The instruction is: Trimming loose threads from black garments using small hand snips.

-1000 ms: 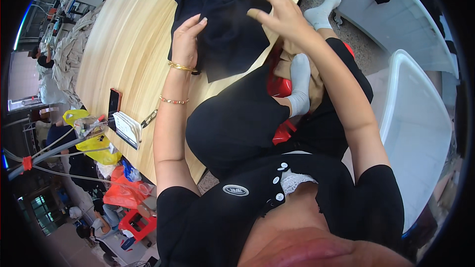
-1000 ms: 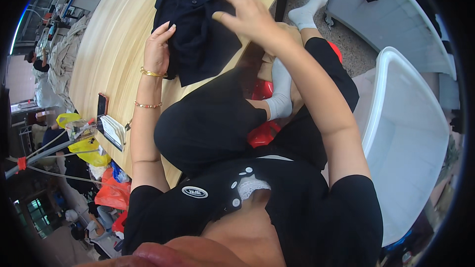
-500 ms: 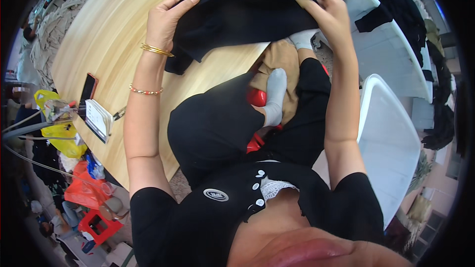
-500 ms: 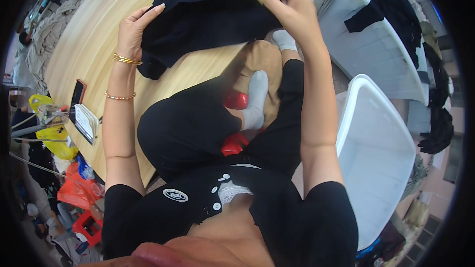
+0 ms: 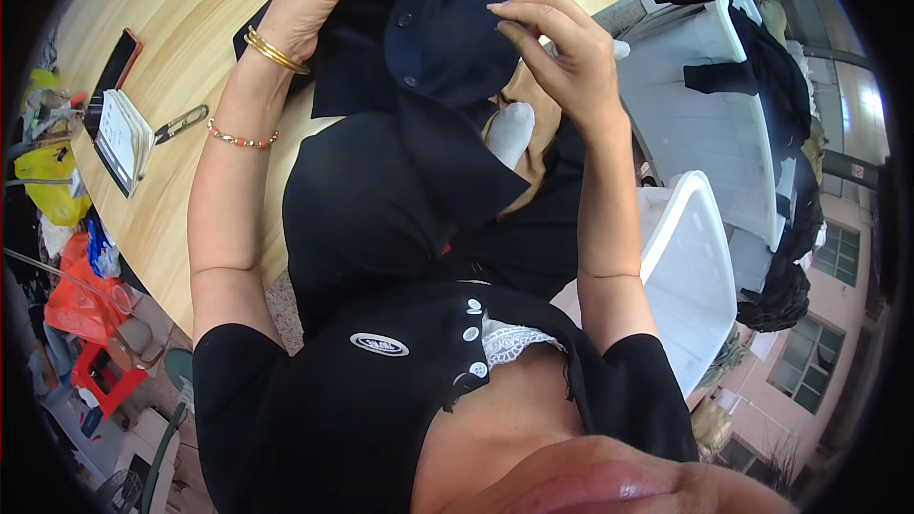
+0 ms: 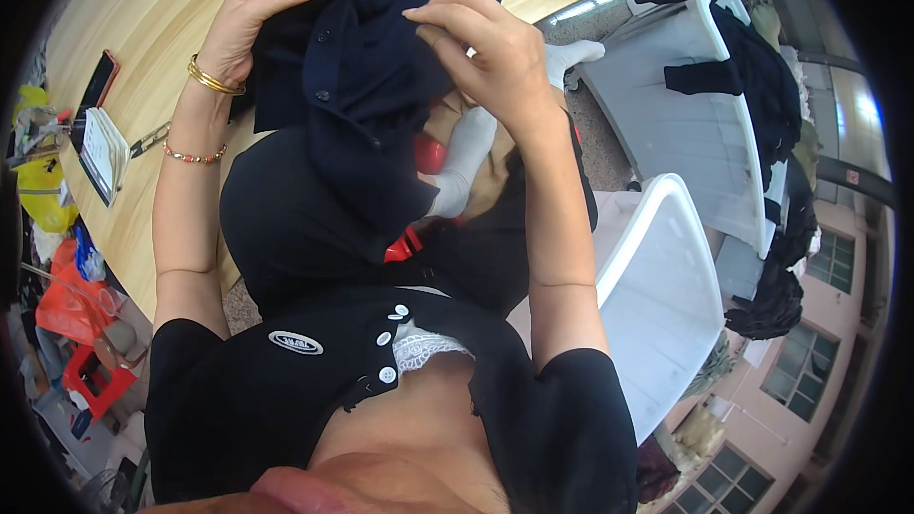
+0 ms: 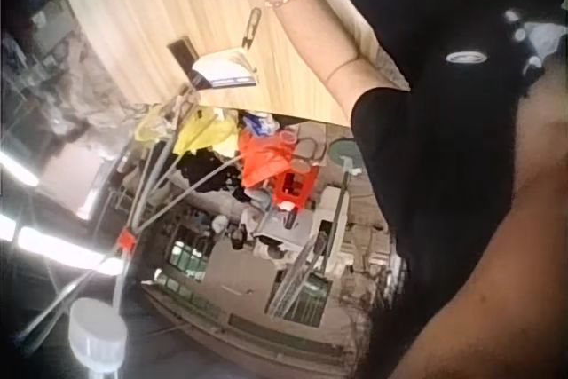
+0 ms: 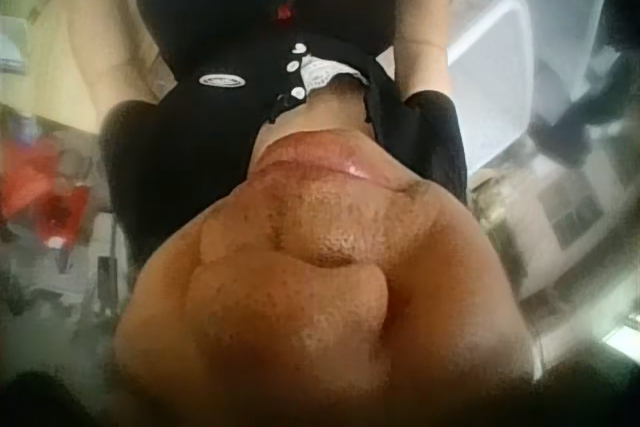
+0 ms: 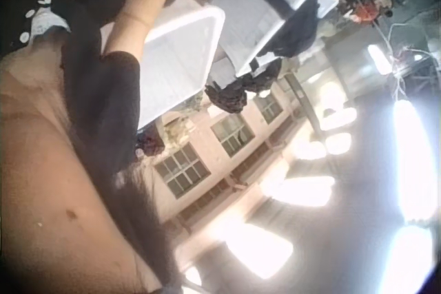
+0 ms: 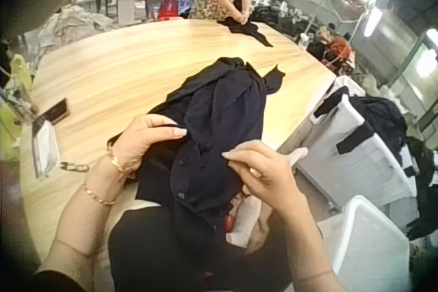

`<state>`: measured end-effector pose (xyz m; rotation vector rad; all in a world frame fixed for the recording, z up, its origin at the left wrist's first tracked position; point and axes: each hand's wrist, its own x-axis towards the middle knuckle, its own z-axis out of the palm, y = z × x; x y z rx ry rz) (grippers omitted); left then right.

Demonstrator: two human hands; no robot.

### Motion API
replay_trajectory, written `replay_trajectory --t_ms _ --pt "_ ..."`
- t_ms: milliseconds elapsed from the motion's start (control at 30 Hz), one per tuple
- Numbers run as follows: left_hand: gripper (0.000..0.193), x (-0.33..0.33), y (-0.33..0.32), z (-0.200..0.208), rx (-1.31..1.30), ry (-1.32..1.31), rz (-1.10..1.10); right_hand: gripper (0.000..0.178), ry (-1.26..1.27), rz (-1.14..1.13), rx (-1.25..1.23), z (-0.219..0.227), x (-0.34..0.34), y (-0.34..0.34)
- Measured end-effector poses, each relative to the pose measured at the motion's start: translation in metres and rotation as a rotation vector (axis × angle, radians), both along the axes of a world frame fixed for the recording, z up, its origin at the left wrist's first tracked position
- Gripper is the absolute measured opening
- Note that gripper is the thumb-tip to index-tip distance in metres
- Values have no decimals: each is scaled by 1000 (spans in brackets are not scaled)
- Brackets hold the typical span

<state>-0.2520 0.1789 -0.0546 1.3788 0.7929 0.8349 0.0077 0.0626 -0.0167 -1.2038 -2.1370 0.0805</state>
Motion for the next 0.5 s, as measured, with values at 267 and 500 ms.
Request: replay_trajectory --t_ms 267,500 --pt "23 3 -2 2 -16 -171 -29 40 -61 135 134 -9 -49 30" --pt "13 -1 -20 11 91 -27 -22 25 131 200 124 6 -70 32"
